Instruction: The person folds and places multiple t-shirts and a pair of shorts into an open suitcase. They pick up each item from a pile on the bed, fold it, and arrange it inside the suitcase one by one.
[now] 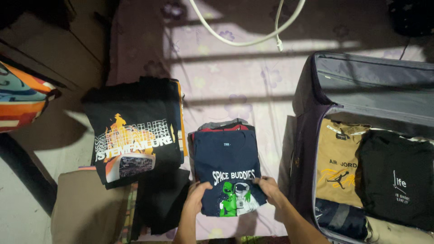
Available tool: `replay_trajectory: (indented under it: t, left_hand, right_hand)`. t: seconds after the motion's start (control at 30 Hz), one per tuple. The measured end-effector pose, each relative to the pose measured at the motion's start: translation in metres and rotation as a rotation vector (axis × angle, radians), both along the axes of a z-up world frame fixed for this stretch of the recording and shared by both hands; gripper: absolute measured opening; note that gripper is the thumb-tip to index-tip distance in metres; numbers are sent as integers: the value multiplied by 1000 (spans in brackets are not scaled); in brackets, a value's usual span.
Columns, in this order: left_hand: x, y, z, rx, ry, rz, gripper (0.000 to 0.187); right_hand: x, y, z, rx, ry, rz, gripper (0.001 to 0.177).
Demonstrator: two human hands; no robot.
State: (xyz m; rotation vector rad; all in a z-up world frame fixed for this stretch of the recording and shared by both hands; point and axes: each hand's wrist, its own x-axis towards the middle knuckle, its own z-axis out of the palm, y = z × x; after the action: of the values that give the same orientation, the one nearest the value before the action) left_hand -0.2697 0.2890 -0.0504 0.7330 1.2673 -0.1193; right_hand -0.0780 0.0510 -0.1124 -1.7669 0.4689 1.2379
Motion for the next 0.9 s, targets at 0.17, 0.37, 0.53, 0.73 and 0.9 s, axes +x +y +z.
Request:
replay_trajectory:
  t: [0.17,0.37,0.53,0.73,0.9]
  left_hand:
    - [13,1,-32,40,-40,92,58]
    - [28,-3,-32,-34,-142,122,68]
    - [49,-8,38,42,-161,72,78]
    - [93,-55,133,300,-478,-101,76]
    - [147,-113,183,307,-634,-178,76]
  right_hand:
    - [0,19,12,59,41,-88,48]
    - [2,35,46,245,136,-134,56]
    - [17,26,97,445,80,-118,67]
    - [52,-15,170,447,-168,30,66]
    - [87,-86,220,176,-426,32,64]
